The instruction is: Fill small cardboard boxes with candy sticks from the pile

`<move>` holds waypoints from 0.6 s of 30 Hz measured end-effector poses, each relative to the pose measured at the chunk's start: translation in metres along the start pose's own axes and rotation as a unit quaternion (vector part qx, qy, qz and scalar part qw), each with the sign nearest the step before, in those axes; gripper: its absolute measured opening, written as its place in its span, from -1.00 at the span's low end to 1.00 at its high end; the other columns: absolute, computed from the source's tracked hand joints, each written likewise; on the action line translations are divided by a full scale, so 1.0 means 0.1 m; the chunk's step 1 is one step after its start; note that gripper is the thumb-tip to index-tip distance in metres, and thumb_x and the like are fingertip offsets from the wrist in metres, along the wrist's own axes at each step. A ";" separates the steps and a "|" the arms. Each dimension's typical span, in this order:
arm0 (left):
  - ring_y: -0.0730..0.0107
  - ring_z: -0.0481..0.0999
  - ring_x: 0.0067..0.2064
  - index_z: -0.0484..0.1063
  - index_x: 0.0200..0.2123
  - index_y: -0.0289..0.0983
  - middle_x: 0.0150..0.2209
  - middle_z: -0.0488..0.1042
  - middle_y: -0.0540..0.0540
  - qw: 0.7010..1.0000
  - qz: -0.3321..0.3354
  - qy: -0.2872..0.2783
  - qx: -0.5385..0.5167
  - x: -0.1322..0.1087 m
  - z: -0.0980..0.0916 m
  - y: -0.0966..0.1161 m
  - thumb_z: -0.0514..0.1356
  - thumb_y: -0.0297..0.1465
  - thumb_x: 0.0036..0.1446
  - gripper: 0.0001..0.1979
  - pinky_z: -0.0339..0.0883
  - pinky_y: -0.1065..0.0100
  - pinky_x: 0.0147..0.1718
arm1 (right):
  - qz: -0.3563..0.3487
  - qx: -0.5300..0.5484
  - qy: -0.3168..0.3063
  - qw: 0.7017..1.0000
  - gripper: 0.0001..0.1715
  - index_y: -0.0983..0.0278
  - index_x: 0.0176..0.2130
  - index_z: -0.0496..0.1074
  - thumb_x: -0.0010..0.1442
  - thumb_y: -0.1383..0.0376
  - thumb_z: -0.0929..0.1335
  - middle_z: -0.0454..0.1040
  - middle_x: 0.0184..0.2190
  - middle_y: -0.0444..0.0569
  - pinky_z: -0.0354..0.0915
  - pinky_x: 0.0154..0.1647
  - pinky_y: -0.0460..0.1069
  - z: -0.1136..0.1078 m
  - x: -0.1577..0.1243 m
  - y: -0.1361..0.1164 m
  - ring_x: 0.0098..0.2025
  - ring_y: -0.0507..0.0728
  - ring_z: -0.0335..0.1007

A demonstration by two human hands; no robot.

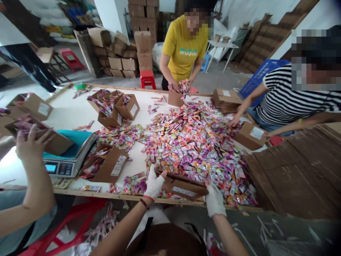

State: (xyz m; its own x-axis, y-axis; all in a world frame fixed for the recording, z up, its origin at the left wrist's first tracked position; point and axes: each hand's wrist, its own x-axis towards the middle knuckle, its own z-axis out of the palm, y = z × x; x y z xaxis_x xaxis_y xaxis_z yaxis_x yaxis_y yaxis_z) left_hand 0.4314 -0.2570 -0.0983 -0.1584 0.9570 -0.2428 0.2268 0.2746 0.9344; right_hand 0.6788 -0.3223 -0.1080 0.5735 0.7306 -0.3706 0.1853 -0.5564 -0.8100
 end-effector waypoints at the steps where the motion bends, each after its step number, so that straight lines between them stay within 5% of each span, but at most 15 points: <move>1: 0.22 0.38 -0.01 0.22 0.00 -0.30 -0.07 0.40 -0.17 0.999 0.015 -0.039 0.021 -0.05 0.01 0.02 0.18 -0.20 -0.01 -0.49 0.21 0.24 0.03 | 0.012 -0.014 0.000 1.000 -0.42 0.34 -0.17 0.46 0.05 -0.04 0.23 0.51 -0.15 0.08 0.24 -0.01 0.03 0.01 -0.02 -0.04 -0.04 0.24 0.36; 5: 0.19 0.20 0.22 0.15 0.14 -0.26 0.16 0.27 -0.17 0.977 0.036 -0.196 0.070 -0.15 0.05 -0.04 0.18 -0.32 0.00 -0.40 0.01 0.24 0.21 | -0.047 -0.053 -0.020 0.997 -0.38 0.37 -0.10 0.45 0.09 -0.03 0.21 0.49 -0.09 0.12 0.25 0.03 0.07 0.05 -0.13 -0.18 0.00 0.26 0.35; 7: 0.16 0.22 0.21 0.09 0.19 -0.29 0.16 0.27 -0.23 0.979 -0.003 -0.181 0.091 -0.07 0.06 -0.13 0.14 -0.35 0.04 -0.38 0.02 0.19 0.20 | -0.153 -0.065 -0.102 0.981 -0.43 0.35 -0.09 0.46 0.13 0.02 0.20 0.46 -0.03 0.13 0.21 0.09 0.09 0.05 -0.18 -0.18 0.04 0.24 0.32; 11: 0.08 0.34 0.08 0.02 0.23 -0.37 0.06 0.35 -0.29 0.980 -0.054 -0.117 0.150 0.21 0.00 -0.23 0.20 -0.42 -0.03 -0.25 0.19 0.15 0.08 | -0.319 -0.148 -0.258 0.900 -0.71 0.24 -0.29 0.51 0.09 0.13 0.30 0.42 0.03 0.06 0.11 0.18 0.13 0.08 -0.17 -0.13 0.14 0.24 0.21; 16: 0.20 0.44 -0.18 0.47 -0.18 -0.44 -0.33 0.52 -0.10 0.969 -0.022 -0.189 0.160 0.49 -0.14 0.09 0.16 -0.51 -0.08 -0.67 0.29 0.27 -0.14 | -0.239 -0.175 -0.046 0.954 -0.73 0.32 -0.33 0.40 0.00 0.19 0.30 0.42 -0.27 0.14 0.25 -0.06 0.14 0.27 0.11 -0.09 -0.17 0.24 0.31; 18: 0.25 0.43 -0.25 0.51 -0.29 -0.43 -0.41 0.51 -0.06 0.962 -0.010 -0.225 0.152 0.51 -0.19 0.29 0.24 -0.44 -0.14 -0.73 0.28 0.31 -0.19 | -0.207 -0.170 -0.032 0.963 -0.70 0.34 -0.31 0.39 -0.04 0.19 0.31 0.40 -0.27 0.13 0.25 -0.08 0.13 0.31 0.21 -0.08 -0.18 0.24 0.29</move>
State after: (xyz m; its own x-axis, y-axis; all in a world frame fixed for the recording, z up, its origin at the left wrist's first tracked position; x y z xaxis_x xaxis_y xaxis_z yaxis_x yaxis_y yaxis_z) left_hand 0.4115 -0.2016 -0.0788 0.2508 0.8756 -0.4128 0.5095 0.2432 0.8254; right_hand 0.6647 -0.2903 -0.1234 0.3454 0.9347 -0.0833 0.6449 -0.3009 -0.7026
